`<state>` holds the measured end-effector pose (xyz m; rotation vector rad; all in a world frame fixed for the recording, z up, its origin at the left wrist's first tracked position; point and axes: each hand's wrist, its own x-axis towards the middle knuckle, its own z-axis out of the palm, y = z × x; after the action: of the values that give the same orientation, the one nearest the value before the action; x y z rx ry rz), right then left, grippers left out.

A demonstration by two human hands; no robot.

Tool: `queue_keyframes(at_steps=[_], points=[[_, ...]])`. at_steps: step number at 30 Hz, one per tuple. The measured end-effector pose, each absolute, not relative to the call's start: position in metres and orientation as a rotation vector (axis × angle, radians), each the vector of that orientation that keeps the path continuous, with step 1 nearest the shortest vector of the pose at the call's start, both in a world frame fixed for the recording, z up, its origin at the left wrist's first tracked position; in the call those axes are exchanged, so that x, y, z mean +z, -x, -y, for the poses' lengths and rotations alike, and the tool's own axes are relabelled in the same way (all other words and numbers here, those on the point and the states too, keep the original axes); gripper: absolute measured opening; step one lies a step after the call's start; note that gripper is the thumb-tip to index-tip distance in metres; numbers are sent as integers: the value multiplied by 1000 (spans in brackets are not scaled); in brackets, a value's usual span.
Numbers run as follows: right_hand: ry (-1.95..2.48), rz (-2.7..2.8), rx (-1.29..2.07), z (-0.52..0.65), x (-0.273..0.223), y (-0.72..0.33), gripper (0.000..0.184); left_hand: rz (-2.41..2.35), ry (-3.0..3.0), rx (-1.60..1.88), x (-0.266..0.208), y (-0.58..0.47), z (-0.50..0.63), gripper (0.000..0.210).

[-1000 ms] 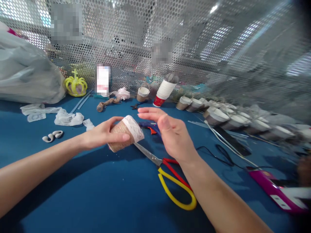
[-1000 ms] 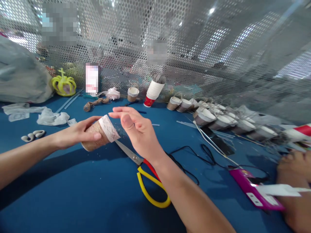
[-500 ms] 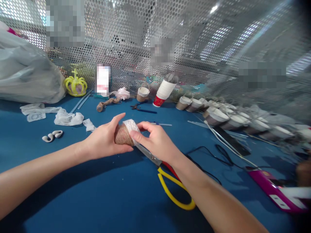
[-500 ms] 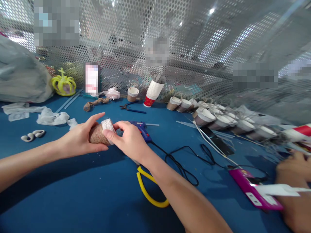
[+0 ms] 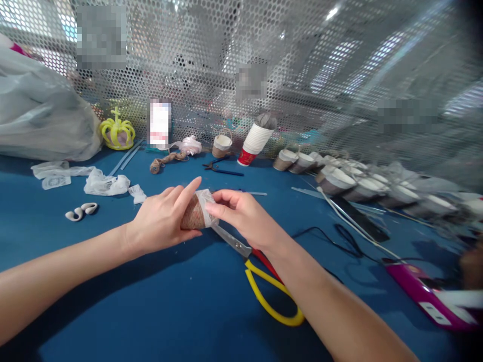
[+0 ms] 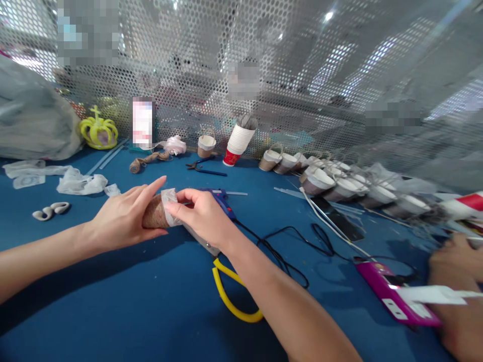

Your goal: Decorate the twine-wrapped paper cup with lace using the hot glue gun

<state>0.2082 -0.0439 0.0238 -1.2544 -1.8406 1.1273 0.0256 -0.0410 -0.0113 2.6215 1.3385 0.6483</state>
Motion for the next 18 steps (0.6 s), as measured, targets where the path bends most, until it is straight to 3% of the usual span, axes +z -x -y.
queue_keyframes(at_steps=[6,12,18], points=[[1295,1885,1041,48,25,-206,6,-1198,-2381,761,-5,-20,31,100],[1187,2146,730,59,32,-203,6,-904,-1465,696,-4,-9,11,55],[1180,2161,672,58,30,-204,9,-884,-1262,864,-11,-12,7,32]])
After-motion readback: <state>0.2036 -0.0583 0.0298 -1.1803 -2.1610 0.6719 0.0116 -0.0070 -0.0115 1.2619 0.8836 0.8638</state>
